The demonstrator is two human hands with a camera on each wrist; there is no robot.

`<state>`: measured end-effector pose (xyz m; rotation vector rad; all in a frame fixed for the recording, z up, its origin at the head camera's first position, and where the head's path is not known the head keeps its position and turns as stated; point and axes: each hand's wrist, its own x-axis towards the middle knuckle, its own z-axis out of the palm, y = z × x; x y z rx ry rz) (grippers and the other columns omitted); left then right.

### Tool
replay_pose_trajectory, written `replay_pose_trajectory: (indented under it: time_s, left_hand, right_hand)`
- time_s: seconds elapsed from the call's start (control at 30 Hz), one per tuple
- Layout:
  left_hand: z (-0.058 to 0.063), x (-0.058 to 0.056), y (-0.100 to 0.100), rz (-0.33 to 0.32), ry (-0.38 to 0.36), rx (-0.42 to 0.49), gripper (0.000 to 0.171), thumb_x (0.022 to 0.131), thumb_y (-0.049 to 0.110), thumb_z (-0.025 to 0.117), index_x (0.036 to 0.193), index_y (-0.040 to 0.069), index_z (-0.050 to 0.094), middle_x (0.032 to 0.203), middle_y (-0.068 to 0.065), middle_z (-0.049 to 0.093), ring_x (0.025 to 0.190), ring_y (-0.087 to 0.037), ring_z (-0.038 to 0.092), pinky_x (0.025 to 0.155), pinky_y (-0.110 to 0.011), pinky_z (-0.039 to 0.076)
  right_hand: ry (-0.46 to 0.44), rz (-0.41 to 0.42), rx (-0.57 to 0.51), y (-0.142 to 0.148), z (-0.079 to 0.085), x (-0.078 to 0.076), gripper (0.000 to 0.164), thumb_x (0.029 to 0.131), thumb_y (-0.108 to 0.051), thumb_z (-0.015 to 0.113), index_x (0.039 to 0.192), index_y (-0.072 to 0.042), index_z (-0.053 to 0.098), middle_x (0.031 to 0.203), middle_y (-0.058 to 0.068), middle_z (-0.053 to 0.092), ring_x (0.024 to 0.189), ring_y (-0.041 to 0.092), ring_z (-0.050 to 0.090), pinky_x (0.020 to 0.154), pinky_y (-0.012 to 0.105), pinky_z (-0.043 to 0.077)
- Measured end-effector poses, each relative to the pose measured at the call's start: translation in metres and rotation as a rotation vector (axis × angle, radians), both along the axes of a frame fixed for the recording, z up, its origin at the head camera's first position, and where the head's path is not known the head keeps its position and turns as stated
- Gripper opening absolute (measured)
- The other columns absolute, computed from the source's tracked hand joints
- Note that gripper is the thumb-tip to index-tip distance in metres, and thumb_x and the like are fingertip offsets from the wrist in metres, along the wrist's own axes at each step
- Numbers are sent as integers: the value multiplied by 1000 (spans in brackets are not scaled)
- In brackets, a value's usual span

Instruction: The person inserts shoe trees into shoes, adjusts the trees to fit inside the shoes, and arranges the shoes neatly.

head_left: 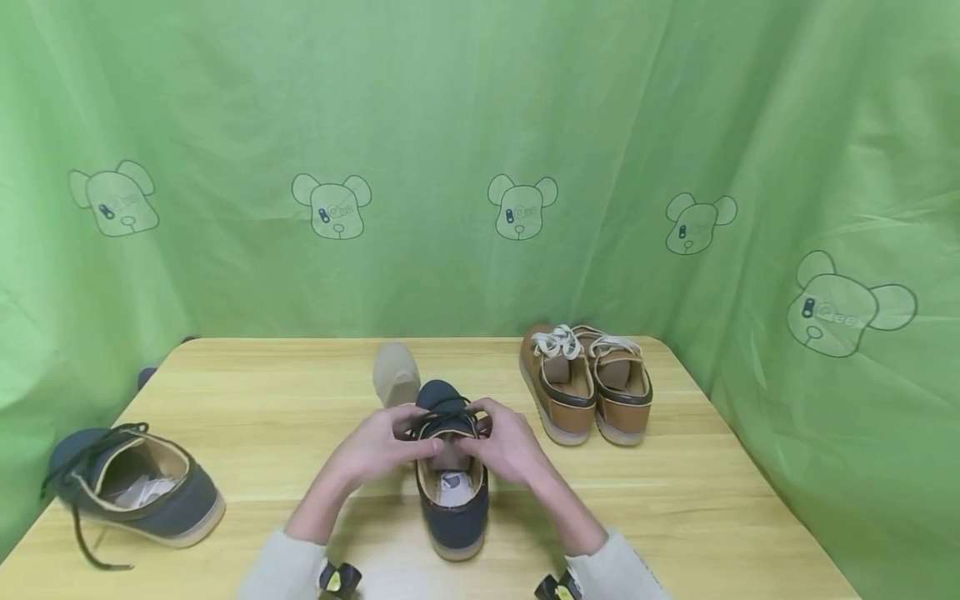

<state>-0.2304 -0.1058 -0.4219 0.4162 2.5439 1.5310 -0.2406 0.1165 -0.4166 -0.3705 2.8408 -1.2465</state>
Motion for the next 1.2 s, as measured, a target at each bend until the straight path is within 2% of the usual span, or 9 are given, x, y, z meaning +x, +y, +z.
replay_pose_trajectory:
  time_s: [0.3, 0.53, 0.73, 1.0, 1.2]
  left_hand:
    - [-1, -3, -3, 3, -30, 0, 52, 84, 45, 80, 126, 16, 68, 124, -6, 71, 119, -28, 64, 103, -53, 51]
    - [-1, -4, -2, -4, -20, 4, 49, 86, 43, 79, 125, 14, 69, 123, -7, 72, 117, -28, 66, 101, -52, 52]
    - [0, -3, -3, 15, -7, -15, 50, 86, 44, 79, 125, 14, 70, 123, -7, 72, 118, -28, 65, 102, -54, 51]
    - [2, -2, -3, -32, -52, 75, 52, 88, 37, 79, 128, 7, 66, 128, -16, 69, 108, -27, 71, 82, -35, 62]
    - [3, 0, -1, -37, -46, 62, 52, 87, 36, 79, 128, 7, 66, 126, -15, 70, 104, -25, 71, 81, -36, 62]
  right_hand:
    - [-5, -20, -6, -1, -2, -1, 51, 80, -27, 83, 123, -9, 65, 91, 4, 70, 80, 16, 64, 69, 30, 53]
    - [8, -56, -6, -2, -6, -2, 50, 77, -27, 83, 121, -11, 67, 89, 4, 72, 79, 16, 65, 69, 31, 54]
    - [37, -75, 4, -4, -7, -3, 47, 76, -28, 84, 118, -13, 69, 86, 2, 71, 79, 15, 65, 72, 33, 55]
    - [50, -84, 0, -5, -8, -4, 46, 76, -27, 85, 117, -14, 69, 83, 1, 71, 76, 14, 64, 72, 33, 55]
    - [48, -71, 9, -4, -8, -3, 45, 77, -25, 84, 117, -13, 68, 85, 1, 70, 79, 15, 65, 72, 33, 56]
